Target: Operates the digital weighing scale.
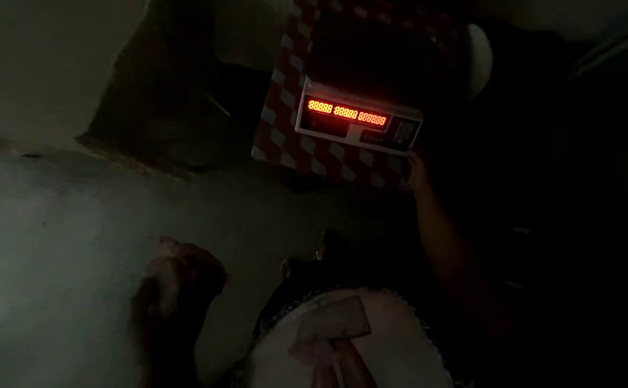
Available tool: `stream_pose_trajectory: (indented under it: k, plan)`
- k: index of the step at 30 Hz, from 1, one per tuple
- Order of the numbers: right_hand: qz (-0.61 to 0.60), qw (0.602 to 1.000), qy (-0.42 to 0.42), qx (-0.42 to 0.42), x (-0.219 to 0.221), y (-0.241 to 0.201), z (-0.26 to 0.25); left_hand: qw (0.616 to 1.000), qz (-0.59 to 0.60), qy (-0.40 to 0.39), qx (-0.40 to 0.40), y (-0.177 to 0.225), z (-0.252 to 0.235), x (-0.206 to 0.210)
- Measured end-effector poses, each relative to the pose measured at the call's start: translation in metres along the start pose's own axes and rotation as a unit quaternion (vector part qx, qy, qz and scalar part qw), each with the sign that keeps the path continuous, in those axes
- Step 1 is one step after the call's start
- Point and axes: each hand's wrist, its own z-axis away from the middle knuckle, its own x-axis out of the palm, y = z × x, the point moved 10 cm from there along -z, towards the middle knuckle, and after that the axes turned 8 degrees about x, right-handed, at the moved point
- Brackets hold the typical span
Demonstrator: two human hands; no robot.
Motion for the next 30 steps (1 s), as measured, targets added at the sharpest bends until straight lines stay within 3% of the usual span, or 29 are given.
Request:
stream_pose_trajectory:
  k: [1, 3, 9, 16, 26, 30]
  plan:
    - [-0.02, 0.994, -0.002, -0.106, -0.01, 0.014, -0.035, 1.0, 0.003, 0.014, 0.006, 0.002, 0.0, -0.005]
    - [-0.035, 0.985, -0.009, -0.169, -0.016, 0.025, -0.062, 0.999, -0.004, 0.034, 0.006, 0.004, 0.002, -0.013]
    - [-0.007, 0.99, 0.002, -0.14, -0.016, 0.033, -0.046, 0.994, -0.021, 0.103, -0.007, 0.008, 0.004, -0.029]
    - [-0.048, 0.991, 0.029, -0.122, -0.027, 0.054, -0.073, 0.999, 0.026, -0.043, 0.013, 0.012, -0.001, -0.017]
    - [-0.031, 0.992, 0.017, -0.121, -0.023, 0.053, -0.062, 0.999, -0.021, 0.027, 0.028, 0.022, 0.004, -0.026]
    - [-0.027, 0.99, 0.018, -0.138, -0.022, 0.046, -0.054, 0.999, 0.013, -0.018, 0.049, 0.022, -0.001, -0.013]
